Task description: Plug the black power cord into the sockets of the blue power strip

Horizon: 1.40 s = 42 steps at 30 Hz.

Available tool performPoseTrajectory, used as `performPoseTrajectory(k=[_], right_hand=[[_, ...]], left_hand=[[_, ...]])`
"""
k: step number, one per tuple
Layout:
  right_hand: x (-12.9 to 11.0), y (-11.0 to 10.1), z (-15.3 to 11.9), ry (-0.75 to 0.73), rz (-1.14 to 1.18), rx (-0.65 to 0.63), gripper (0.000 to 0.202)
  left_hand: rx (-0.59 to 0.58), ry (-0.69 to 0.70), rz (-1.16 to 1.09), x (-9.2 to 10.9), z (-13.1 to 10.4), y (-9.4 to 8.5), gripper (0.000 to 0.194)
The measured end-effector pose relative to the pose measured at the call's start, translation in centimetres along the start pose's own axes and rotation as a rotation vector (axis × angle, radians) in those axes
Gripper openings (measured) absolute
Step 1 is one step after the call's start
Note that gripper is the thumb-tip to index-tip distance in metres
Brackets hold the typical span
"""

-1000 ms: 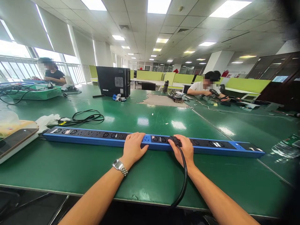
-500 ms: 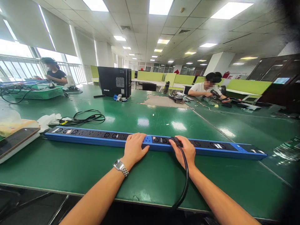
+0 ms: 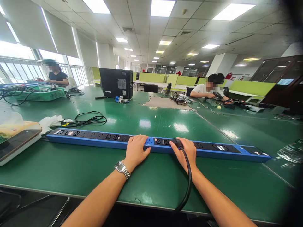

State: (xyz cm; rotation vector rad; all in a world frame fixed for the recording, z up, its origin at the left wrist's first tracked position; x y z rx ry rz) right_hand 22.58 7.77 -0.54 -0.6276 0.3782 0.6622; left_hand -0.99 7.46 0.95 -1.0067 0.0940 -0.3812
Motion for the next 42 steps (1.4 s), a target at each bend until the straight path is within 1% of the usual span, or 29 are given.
performPoseTrajectory(k=[3,10,15,17,20,21,22,25,29,31,33,36,39,42], right_hand=[[0.2,0.3,0.1,0.058,-0.041,-0.036,0.042],[1.4,0.8,0.5,0.305,-0.005,-0.067,0.035],[1.4,0.8,0.8,0.357,0.082,-0.036,0.034],[1.6,0.4,1.1,0.416,0.177,0.033,0.034],[2.6,-0.3,1.2,0.622,0.426,0.248,0.034],[2.7,-0.4,1.2,0.671,0.494,0.293,0.033],[2.6,-0.4,1.2,0.688,0.536,0.302,0.032],[1.9,-0.5,1.1,0.619,0.6,0.266,0.035],[1.5,-1.0,0.3,0.569,0.683,0.365,0.04],[0.9,-1.0,0.0,0.518,0.634,0.342,0.042],[-0.3,-0.5,-0.2,0.438,0.557,0.252,0.043],[-2.9,0.8,-0.4,0.263,0.458,0.06,0.042],[-5.4,2.1,-0.7,0.062,0.415,-0.102,0.038],[-6.6,2.9,-1.0,-0.049,0.402,-0.195,0.033]], left_hand=[[0.004,0.0,0.005,0.0,0.0,0.1,0.038],[0.014,0.0,0.016,-0.1,0.0,0.3,0.038],[0.008,-0.003,0.024,0.0,0.0,0.2,0.037],[0.002,-0.005,0.023,0.0,0.0,0.2,0.037],[-0.006,-0.003,0.021,0.0,0.0,0.2,0.037],[-0.006,-0.003,0.02,0.0,0.0,0.2,0.037],[-0.004,-0.004,0.019,0.0,0.0,0.2,0.037],[0.002,-0.009,0.017,-0.1,0.0,0.2,0.037],[-0.005,-0.005,0.022,0.0,0.0,0.2,0.037],[-0.001,-0.003,0.021,0.1,0.0,0.1,0.039],[0.011,-0.008,0.007,0.1,0.0,0.0,0.041],[0.026,0.01,-0.066,0.4,-0.1,-0.2,0.047],[0.032,0.113,-0.175,1.3,-0.2,-0.6,0.047],[0.03,0.209,-0.238,2.2,-0.4,-0.9,0.045]])
Point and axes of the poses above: each hand's wrist, its own z-axis towards the middle knuckle, its own y-axis out of the palm, x = y × z, the point moved 6 cm from there along z, towards the middle knuckle, and after that the axes turned 15 degrees about z, right-handed, at the moved point
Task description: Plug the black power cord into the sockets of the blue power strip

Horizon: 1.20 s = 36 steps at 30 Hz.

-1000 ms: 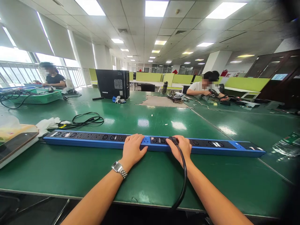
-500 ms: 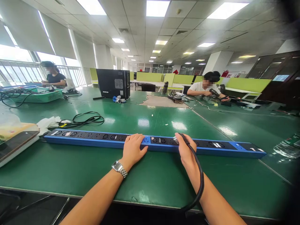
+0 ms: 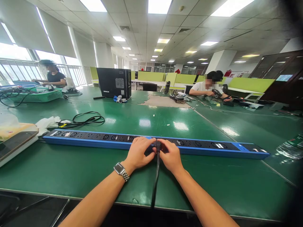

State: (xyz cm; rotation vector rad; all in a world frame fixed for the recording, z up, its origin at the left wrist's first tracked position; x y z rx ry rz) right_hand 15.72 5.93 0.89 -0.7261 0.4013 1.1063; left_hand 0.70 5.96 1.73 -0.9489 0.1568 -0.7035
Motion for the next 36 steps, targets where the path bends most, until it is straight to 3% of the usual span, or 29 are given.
performPoseTrajectory(k=[11,15,18,20,25,27,32,36], right_hand=[[0.2,0.5,-0.4,-0.056,0.034,-0.171,0.038],[0.2,0.6,-0.4,-0.06,0.031,-0.172,0.035],[0.1,0.6,-0.4,-0.058,0.055,-0.149,0.034],[0.1,0.4,-0.3,-0.041,0.071,-0.119,0.031],[0.2,-0.1,-0.2,-0.01,0.104,-0.057,0.021],[0.3,-0.2,-0.2,-0.009,0.108,-0.054,0.019],[0.4,-0.2,-0.2,0.011,0.099,-0.066,0.02],[0.3,-0.1,-0.2,0.02,0.082,-0.07,0.021]], left_hand=[[0.038,-0.016,-0.037,-0.4,0.0,-0.2,0.041],[0.063,-0.03,-0.008,-0.6,-0.1,-0.1,0.033],[0.146,-0.01,-0.019,-0.6,-0.3,-0.4,0.028],[0.227,-0.067,-0.033,-1.0,-0.4,-0.9,0.025],[0.416,-0.414,-0.055,-3.9,-1.1,-1.9,0.026],[0.45,-0.492,-0.044,-4.6,-1.3,-2.1,0.028],[0.445,-0.492,0.052,-4.8,-1.2,-2.3,0.027],[0.351,-0.463,0.095,-4.7,-0.9,-1.8,0.025]])
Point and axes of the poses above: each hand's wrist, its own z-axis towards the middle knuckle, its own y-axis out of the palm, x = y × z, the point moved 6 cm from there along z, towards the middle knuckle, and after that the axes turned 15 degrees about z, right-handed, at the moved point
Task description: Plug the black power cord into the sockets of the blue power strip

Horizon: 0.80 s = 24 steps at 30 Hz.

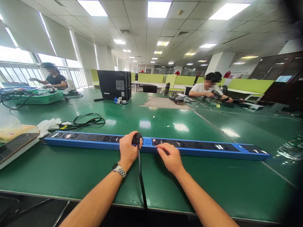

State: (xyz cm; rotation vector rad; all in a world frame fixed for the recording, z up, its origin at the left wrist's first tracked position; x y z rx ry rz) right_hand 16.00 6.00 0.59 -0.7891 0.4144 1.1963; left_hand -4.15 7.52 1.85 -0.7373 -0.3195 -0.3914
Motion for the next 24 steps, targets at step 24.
performPoseTrajectory(k=[24], right_hand=[[-1.1,2.3,-0.7,-0.05,-0.015,-0.15,0.02]], left_hand=[[-0.214,0.156,0.064,3.0,-0.3,2.0,0.019]])
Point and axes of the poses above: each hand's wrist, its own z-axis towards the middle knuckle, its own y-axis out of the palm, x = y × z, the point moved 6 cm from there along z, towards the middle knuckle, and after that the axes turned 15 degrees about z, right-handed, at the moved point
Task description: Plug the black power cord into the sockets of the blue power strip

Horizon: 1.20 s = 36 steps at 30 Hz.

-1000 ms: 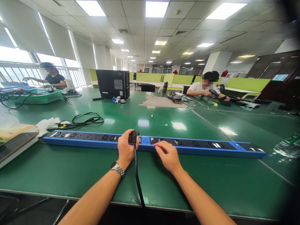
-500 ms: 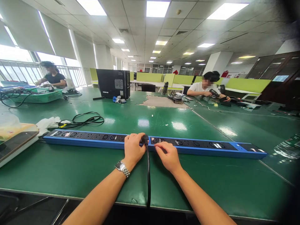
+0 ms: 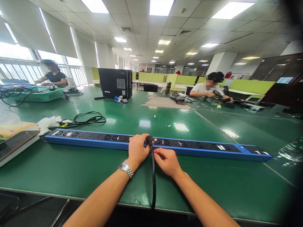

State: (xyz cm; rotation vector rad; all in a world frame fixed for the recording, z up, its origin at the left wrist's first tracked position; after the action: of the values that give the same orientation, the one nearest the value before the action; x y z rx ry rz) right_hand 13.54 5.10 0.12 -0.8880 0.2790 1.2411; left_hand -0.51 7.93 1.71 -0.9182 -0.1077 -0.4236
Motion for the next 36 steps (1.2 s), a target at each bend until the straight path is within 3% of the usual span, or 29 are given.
performPoseTrajectory(k=[8,15,18,21,25,30,36], right_hand=[[1.2,0.5,-0.3,0.096,-0.014,-0.077,0.02],[1.1,0.8,-0.3,0.079,-0.03,-0.094,0.019],[0.7,0.4,-0.3,0.021,-0.041,-0.026,0.019],[-0.2,-0.7,-0.2,-0.082,-0.069,0.124,0.019],[-1.4,-1.4,0.0,-0.212,-0.214,0.263,0.02],[-1.6,0.4,0.5,-0.279,-0.367,0.116,0.044],[-1.0,1.4,0.5,-0.265,-0.414,0.021,0.051]], left_hand=[[-0.014,-0.099,0.04,-0.7,0.0,-0.2,0.022],[-0.099,0.025,0.126,0.4,0.3,0.1,0.025],[-0.128,0.042,0.133,0.5,0.4,0.3,0.026],[-0.136,0.039,0.125,0.3,0.4,0.3,0.026],[-0.117,0.063,0.103,0.2,0.1,0.3,0.03],[-0.105,0.074,0.101,0.1,-0.1,0.5,0.034],[-0.107,0.072,0.091,0.0,-0.1,0.5,0.037]])
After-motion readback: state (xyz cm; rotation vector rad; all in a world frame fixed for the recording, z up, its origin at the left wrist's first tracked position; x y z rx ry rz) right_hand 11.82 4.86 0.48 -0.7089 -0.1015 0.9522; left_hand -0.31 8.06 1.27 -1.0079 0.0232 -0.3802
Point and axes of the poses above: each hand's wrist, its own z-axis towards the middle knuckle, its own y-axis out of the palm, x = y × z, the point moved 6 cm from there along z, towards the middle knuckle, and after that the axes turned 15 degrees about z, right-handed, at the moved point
